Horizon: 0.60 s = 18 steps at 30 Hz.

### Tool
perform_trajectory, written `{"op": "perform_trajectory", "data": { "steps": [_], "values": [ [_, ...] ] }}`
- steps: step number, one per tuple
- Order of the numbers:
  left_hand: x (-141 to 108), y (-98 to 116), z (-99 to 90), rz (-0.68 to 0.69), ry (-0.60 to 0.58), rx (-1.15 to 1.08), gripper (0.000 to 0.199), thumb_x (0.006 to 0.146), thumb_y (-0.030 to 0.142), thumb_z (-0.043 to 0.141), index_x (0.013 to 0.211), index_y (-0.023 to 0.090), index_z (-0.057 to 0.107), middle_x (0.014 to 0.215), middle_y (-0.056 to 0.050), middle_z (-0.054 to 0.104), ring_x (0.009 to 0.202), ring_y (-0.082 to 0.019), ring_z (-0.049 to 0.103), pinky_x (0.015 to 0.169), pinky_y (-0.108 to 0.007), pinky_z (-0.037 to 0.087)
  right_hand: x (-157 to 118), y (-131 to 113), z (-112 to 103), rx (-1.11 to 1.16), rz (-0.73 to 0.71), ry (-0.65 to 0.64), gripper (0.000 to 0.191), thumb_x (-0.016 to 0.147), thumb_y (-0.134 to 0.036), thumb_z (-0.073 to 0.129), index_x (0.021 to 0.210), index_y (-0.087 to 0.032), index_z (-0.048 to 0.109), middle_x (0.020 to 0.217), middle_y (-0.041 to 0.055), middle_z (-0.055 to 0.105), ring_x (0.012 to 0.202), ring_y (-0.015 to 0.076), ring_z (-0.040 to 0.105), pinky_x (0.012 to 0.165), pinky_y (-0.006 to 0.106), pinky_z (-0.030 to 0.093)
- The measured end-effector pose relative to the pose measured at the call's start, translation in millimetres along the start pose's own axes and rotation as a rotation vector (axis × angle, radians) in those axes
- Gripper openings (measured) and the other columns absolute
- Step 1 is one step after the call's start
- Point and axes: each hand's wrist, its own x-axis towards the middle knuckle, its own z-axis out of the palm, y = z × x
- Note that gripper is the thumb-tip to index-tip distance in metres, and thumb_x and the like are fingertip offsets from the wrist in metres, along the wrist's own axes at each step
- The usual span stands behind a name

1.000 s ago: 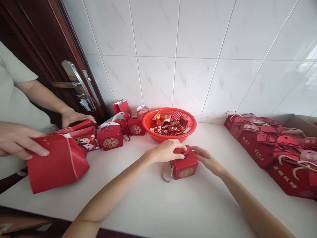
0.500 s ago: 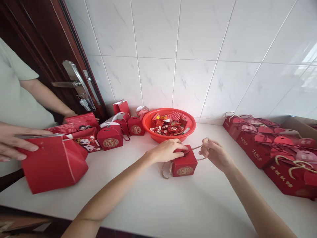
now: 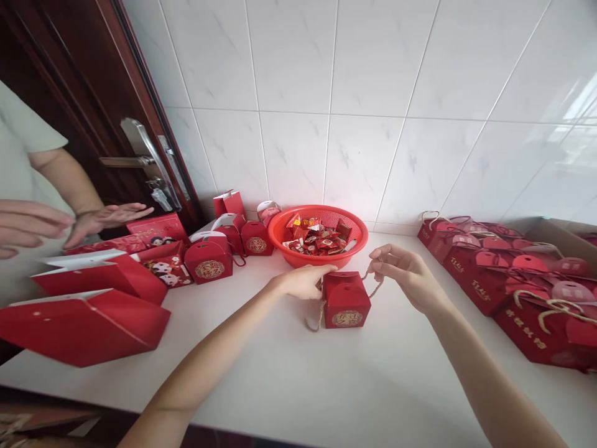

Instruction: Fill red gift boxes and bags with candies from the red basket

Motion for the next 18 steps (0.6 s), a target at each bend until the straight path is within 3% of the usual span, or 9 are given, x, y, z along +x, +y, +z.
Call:
{"op": "perform_trajectory", "data": {
  "steps": [4,8,13,18],
  "values": [
    [-15,16,-14.3,0.027,0.01,-0.49,0.072,0.08,0.022,0.069,0.148,0.015,0.044,0.076,-0.001,0.069,0.074,-0.021,0.069,0.073,-0.034,0.052,1,-6,-9,-0.008,-0.035,0.096,0.034,0.068,-0.045,0.086,0.085,-0.021,0.068,0.076,0.0055,0.072,0.071,0.0194,0.065,0.07,0.034,0.05],
    [-36,43,-24.1,0.266,0.043,-0.883,0.059,0.088,0.03,0.072,0.141,0.016,0.05,0.099,-0.01,0.075,0.097,-0.025,0.072,0.092,-0.044,0.053,1,-22,-10,-0.091,-0.054,0.121,0.034,0.07,-0.045,0.085,0.086,-0.02,0.069,0.076,0.006,0.073,0.075,0.0208,0.067,0.072,0.035,0.051],
    [-34,66,-6.4,0.289,0.072,-0.911,0.074,0.09,0.032,0.073,0.154,0.016,0.04,0.13,-0.016,0.069,0.129,-0.031,0.061,0.115,-0.053,0.04,2,-39,8,-0.269,-0.056,-0.004,0.039,0.078,-0.051,0.078,0.1,-0.02,0.068,0.071,0.0018,0.068,0.068,0.0186,0.064,0.065,0.032,0.048],
    [-25,76,4.0,0.28,0.106,-0.856,0.08,0.093,0.036,0.069,0.161,0.026,0.028,0.148,-0.013,0.057,0.142,-0.031,0.049,0.123,-0.054,0.03,4,-37,16,-0.431,-0.078,0.083,0.045,0.072,-0.049,0.079,0.103,-0.02,0.065,0.061,-0.0047,0.056,0.057,0.0135,0.05,0.054,0.028,0.038]
  ]
}}
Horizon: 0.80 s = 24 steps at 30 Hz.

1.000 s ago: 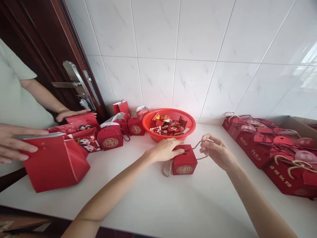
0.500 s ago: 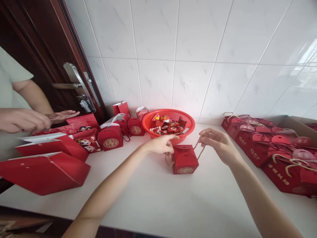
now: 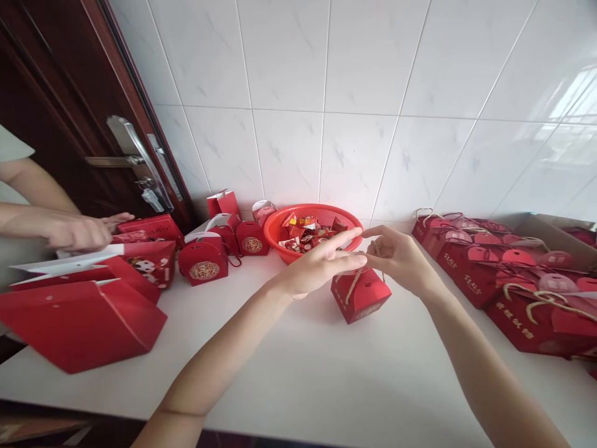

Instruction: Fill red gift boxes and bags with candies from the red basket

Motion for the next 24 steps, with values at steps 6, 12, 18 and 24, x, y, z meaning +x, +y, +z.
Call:
{"op": "perform_trajectory", "data": {
  "steps": [6,12,18,24],
  "values": [
    [4,-1,6.0,0.041,0.003,0.106,0.086,0.091,0.039,0.07,0.163,0.026,0.024,0.15,-0.014,0.055,0.148,-0.029,0.042,0.124,-0.051,0.03,-1,11,13,0.013,0.072,-0.002,0.043,0.071,-0.032,0.07,0.112,-0.022,0.062,0.068,-0.0026,0.064,0.061,0.0173,0.06,0.057,0.03,0.045],
    [11,-26,13.2,0.183,0.274,0.571,0.087,0.083,0.03,0.075,0.158,0.026,0.031,0.148,-0.012,0.057,0.145,-0.03,0.045,0.119,-0.051,0.038,2,17,20,0.262,0.124,0.133,0.03,0.069,-0.029,0.069,0.098,-0.021,0.065,0.067,-0.0013,0.065,0.066,0.0203,0.068,0.066,0.034,0.054],
    [28,-61,8.7,0.094,0.241,0.917,0.07,0.08,0.032,0.079,0.143,0.022,0.049,0.145,-0.015,0.055,0.139,-0.038,0.046,0.11,-0.055,0.044,2,20,12,0.418,0.148,0.132,0.03,0.066,-0.035,0.076,0.091,-0.02,0.066,0.072,0.0018,0.071,0.069,0.0194,0.068,0.071,0.034,0.054],
    [39,-79,3.6,0.131,0.173,0.95,0.021,0.092,0.031,0.06,0.108,0.018,0.066,0.119,-0.012,0.066,0.121,-0.034,0.058,0.104,-0.051,0.047,-3,29,4,0.36,0.165,-0.037,0.028,0.065,-0.031,0.079,0.088,-0.02,0.068,0.075,0.0015,0.071,0.07,0.0185,0.067,0.072,0.034,0.053]
  ]
}}
